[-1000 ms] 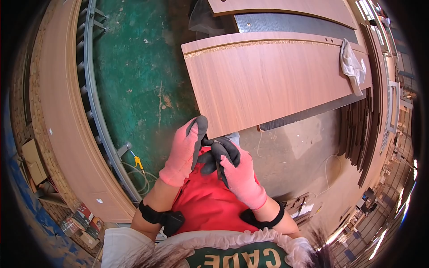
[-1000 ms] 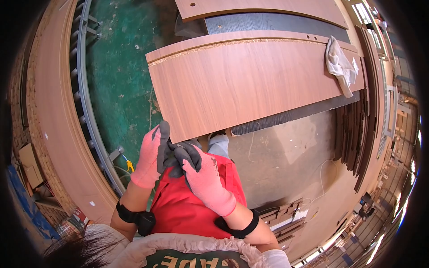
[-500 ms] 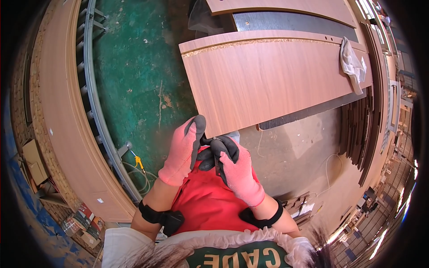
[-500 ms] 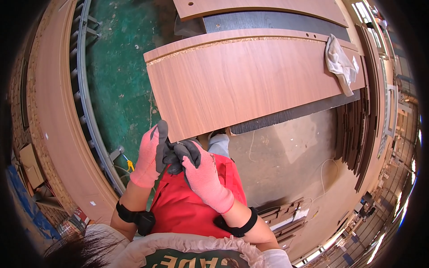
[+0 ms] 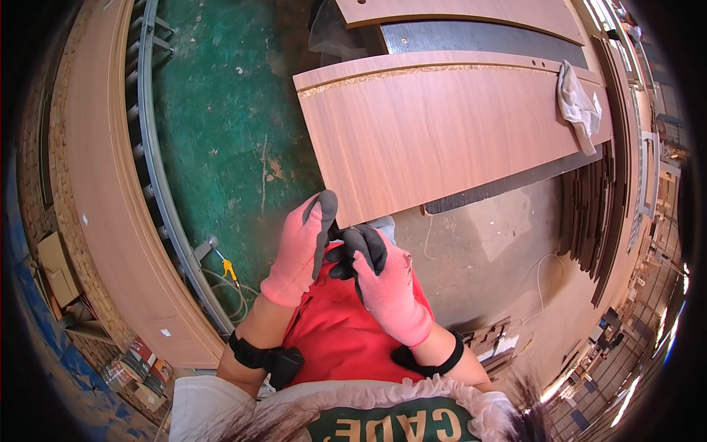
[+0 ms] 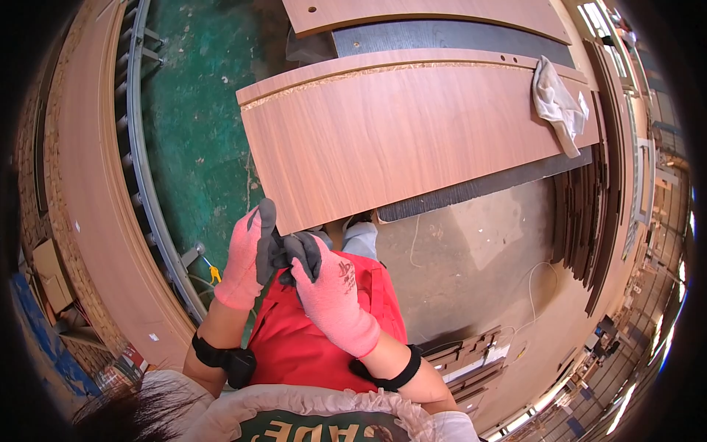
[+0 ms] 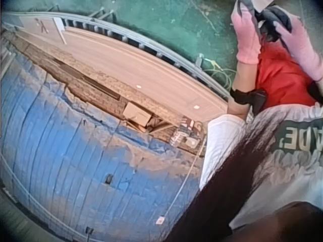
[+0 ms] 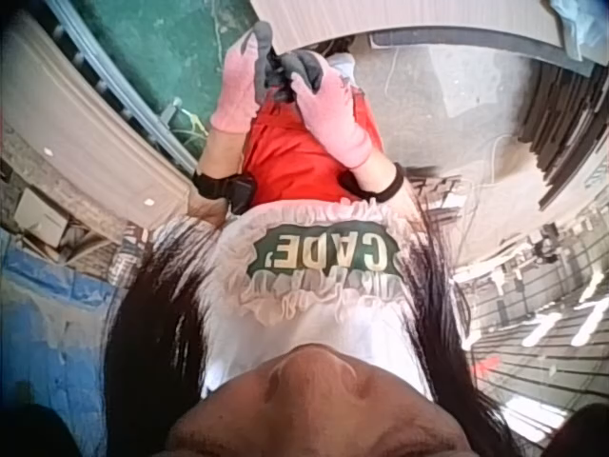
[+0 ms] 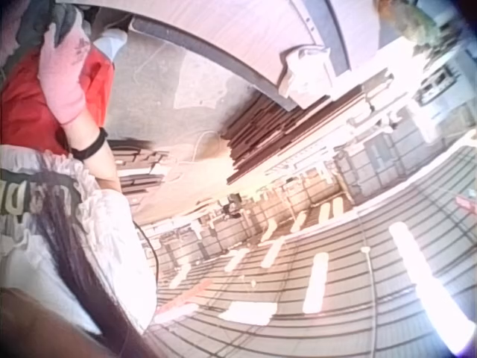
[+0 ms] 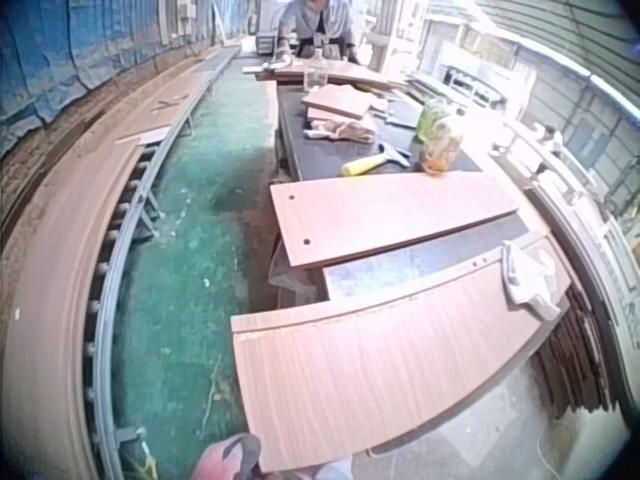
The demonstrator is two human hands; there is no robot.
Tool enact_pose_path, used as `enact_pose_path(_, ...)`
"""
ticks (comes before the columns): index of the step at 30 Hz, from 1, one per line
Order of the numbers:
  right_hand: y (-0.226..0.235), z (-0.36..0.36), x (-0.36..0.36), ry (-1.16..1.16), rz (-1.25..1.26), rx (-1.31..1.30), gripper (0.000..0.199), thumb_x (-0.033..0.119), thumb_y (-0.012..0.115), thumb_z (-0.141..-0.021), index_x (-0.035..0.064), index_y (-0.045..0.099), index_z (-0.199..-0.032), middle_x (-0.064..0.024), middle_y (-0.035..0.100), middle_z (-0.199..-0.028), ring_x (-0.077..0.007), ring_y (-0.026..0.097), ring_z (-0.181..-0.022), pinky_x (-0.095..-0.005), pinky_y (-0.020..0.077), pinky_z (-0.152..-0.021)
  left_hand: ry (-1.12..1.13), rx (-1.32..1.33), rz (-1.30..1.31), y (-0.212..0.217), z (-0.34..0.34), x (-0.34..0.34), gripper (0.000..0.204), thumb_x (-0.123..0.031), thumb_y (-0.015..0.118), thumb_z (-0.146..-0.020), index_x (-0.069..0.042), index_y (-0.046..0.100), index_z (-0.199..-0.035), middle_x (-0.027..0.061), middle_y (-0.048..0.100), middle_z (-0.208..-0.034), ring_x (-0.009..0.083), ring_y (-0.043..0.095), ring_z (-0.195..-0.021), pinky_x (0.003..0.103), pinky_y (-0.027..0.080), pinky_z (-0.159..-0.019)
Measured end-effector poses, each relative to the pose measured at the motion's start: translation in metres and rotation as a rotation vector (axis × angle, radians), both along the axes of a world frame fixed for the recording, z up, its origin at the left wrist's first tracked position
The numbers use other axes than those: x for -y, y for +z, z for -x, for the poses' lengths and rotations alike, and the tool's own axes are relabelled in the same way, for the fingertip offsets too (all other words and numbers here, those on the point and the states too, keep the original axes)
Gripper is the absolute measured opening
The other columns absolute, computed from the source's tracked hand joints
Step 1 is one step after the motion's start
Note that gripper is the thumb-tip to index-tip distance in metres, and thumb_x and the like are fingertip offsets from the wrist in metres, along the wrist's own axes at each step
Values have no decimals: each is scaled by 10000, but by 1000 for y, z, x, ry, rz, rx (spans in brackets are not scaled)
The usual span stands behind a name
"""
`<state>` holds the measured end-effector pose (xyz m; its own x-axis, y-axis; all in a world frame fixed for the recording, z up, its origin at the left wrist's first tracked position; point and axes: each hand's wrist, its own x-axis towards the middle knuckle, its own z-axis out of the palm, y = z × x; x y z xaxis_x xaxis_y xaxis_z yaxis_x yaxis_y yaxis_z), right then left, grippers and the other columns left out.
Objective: Wiping down and cleaning the surfaces of manufactured wood panels using a cloth and scraper tool.
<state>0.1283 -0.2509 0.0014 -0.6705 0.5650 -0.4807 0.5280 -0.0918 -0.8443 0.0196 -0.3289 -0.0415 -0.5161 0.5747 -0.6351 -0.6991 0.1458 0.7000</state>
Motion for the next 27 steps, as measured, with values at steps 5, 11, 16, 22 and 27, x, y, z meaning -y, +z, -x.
enact_pose_path(5,-2,0,-5,-12,8,-53,255,25,549,-802,1,540,-1056,-196,608,-845,-364,599,-797,-362,483,-677,8,-21,-13,-1,2,-1,398,-361,459,-935,17,549,-1022,-13,512,-830,60,451,-735,210,388,-640)
enact_pose_path(11,2,5,-5,-11,-16,-5,297,91,577,-796,2,534,-1076,-224,606,-878,-369,602,-825,-386,482,-692,-31,-150,-45,5,7,-4,398,-307,454,-942,48,536,-1100,-12,529,-856,87,461,-776,212,414,-715)
enact_pose_path(16,8,12,-8,100,-222,54,228,162,581,-807,13,544,-977,-219,596,-776,-383,585,-762,-414,471,-640,0,-365,46,-3,-4,-2,381,-292,426,-946,43,547,-1082,48,588,-925,111,536,-807,258,464,-676)
enact_pose_path(22,3,-1,-13,73,-247,50,280,165,566,-812,0,560,-1038,-207,621,-845,-358,606,-820,-402,482,-707,16,-27,-181,12,2,-3,342,-241,406,-947,52,542,-1059,108,598,-993,191,591,-867,306,491,-765)
enact_pose_path(27,-13,-28,-36,-144,-343,35,298,157,572,-806,11,573,-1066,-172,642,-912,-300,627,-872,-365,488,-768,-1,-35,-89,-17,4,3,391,-264,420,-936,50,508,-1150,153,583,-1068,267,573,-956,359,453,-867)
